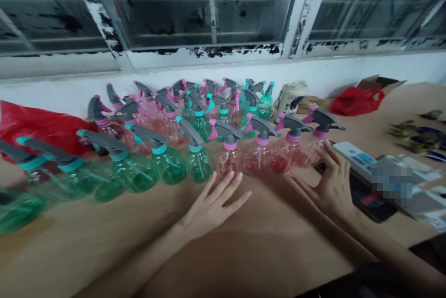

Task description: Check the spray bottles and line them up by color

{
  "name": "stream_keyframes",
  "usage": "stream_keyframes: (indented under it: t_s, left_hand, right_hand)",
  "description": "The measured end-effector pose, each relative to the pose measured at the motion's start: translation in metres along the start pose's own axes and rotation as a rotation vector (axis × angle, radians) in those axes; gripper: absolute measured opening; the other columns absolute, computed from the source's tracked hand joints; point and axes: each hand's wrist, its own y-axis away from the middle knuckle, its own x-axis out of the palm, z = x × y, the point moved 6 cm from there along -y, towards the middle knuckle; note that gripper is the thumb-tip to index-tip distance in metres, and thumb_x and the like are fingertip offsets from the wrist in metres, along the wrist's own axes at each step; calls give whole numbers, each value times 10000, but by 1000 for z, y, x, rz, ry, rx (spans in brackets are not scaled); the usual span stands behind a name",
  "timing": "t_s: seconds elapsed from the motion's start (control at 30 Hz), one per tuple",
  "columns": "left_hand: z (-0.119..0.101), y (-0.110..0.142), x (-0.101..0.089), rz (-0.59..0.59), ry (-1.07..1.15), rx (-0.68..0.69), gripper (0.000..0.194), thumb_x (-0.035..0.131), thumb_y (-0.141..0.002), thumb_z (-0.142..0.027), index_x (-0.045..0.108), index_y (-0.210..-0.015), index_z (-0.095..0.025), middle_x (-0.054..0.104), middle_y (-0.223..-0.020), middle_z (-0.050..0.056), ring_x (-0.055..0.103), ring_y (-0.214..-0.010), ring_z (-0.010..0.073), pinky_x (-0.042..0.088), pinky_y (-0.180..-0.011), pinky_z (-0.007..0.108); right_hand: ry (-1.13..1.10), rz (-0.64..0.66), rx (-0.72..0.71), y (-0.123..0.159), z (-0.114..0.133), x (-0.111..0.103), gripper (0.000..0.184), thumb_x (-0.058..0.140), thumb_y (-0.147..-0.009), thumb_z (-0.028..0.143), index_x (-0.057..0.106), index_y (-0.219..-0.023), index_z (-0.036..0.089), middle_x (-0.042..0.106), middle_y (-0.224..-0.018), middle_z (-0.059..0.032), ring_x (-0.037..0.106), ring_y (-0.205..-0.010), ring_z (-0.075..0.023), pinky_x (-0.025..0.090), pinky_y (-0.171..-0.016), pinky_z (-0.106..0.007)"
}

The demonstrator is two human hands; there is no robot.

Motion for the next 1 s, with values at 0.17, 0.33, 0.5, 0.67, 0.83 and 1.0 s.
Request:
stream_keyframes:
  t_s: [0.17,0.33,0.5,0.67,0.83,1.0]
  left_hand:
    - [-6,-27,24,80,-84,181,521,513,-912,-198,376,-1415,-197,301,-1505,109,236,-1380,311,229,-1081,520]
    - [-2,-47,44,175,-165,199,544,488,-912,-194,347,-1438,-211,235,-1534,80,204,-1390,310,280,-1051,508]
    - [8,-56,58,223,-187,161,606,533,-880,-187,325,-1449,-209,219,-1539,84,202,-1387,334,268,-1051,527]
    - [22,-64,65,191,-109,67,574,567,-876,-195,384,-1420,-194,253,-1524,108,200,-1386,352,212,-1073,562]
    - [33,-72,69,175,-79,23,554,604,-872,-256,423,-1389,-168,308,-1495,147,216,-1381,358,189,-1077,579]
    - [34,-71,69,185,-63,46,535,572,-882,-215,409,-1386,-138,313,-1486,170,213,-1386,338,170,-1081,576]
  right_hand:
    - [59,218,151,8,-28,24,1253,633,-605,732,22,-1469,60,32,-1528,-291,81,-1398,-455,232,-1052,-642]
    - [69,188,78,-2,-27,50,1260,612,-625,736,-74,-1466,97,-64,-1534,-269,-5,-1402,-455,190,-1049,-669]
    - [77,185,75,-8,-30,62,1195,592,-657,727,-42,-1468,120,-98,-1535,-247,-19,-1399,-454,177,-1055,-663]
    - [53,212,119,-12,-33,73,1149,563,-672,736,7,-1474,129,-82,-1539,-244,-15,-1391,-473,217,-1010,-697]
    - [38,219,148,-22,-31,83,1073,547,-721,697,39,-1477,131,-39,-1542,-246,-7,-1395,-469,232,-997,-704]
    - [53,232,179,-25,-30,86,1054,539,-728,696,86,-1474,104,-17,-1533,-282,12,-1390,-485,259,-963,-721]
